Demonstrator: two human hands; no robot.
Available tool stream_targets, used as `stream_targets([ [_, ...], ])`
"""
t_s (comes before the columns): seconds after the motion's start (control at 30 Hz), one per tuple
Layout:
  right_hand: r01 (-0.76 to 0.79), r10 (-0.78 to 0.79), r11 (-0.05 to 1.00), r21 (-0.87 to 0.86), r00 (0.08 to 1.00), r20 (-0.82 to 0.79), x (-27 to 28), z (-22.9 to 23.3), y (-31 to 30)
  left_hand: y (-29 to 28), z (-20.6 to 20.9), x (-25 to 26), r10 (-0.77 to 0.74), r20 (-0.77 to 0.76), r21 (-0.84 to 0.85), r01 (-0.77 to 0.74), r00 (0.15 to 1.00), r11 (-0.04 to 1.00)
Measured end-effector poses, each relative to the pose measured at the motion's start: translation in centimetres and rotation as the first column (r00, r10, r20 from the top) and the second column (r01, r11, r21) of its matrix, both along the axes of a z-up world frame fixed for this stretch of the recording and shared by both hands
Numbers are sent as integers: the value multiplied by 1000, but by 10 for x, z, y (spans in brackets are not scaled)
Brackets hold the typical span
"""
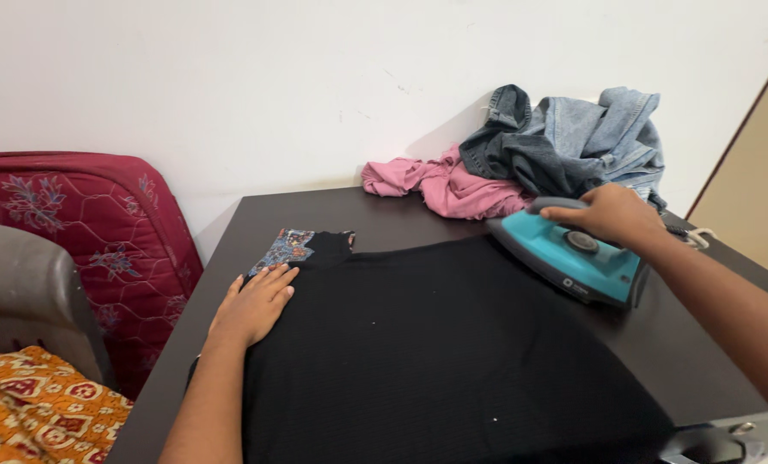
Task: The person irons a black patterned dress laid flat on a dark table. They smooth the fabric with their hands, use a teal electric iron to press the body and sleeves, and repeatedly adjust the garment's position to cover different areas.
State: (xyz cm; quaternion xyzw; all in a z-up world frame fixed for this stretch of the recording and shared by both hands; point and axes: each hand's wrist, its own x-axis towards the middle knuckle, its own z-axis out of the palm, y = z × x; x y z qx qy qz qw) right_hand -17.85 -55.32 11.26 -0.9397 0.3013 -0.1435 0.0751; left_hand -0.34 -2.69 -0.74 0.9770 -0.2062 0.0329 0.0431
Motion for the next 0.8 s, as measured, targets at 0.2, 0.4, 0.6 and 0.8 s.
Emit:
stream_targets([
  [0.2, 70, -104, 995, 78, 739, 666, -36, -35, -32, 1, -7, 4, -10, 11, -20, 10, 1000, 1000],
  [0.4, -126, -110, 982, 144, 247, 963, -11, -98, -54, 5, -12, 8, -35, 55, -56, 38, 998, 998],
  [0.6, -269, 44, 961, 64, 379, 924, -4, -137, -63, 8, -13, 16, -52, 58, -49, 55, 997, 997],
  [0.8, -112, 17, 993, 48, 514, 858, -13, -140, -56, 4, -15, 13, 10, 32, -70, -8, 999, 998],
])
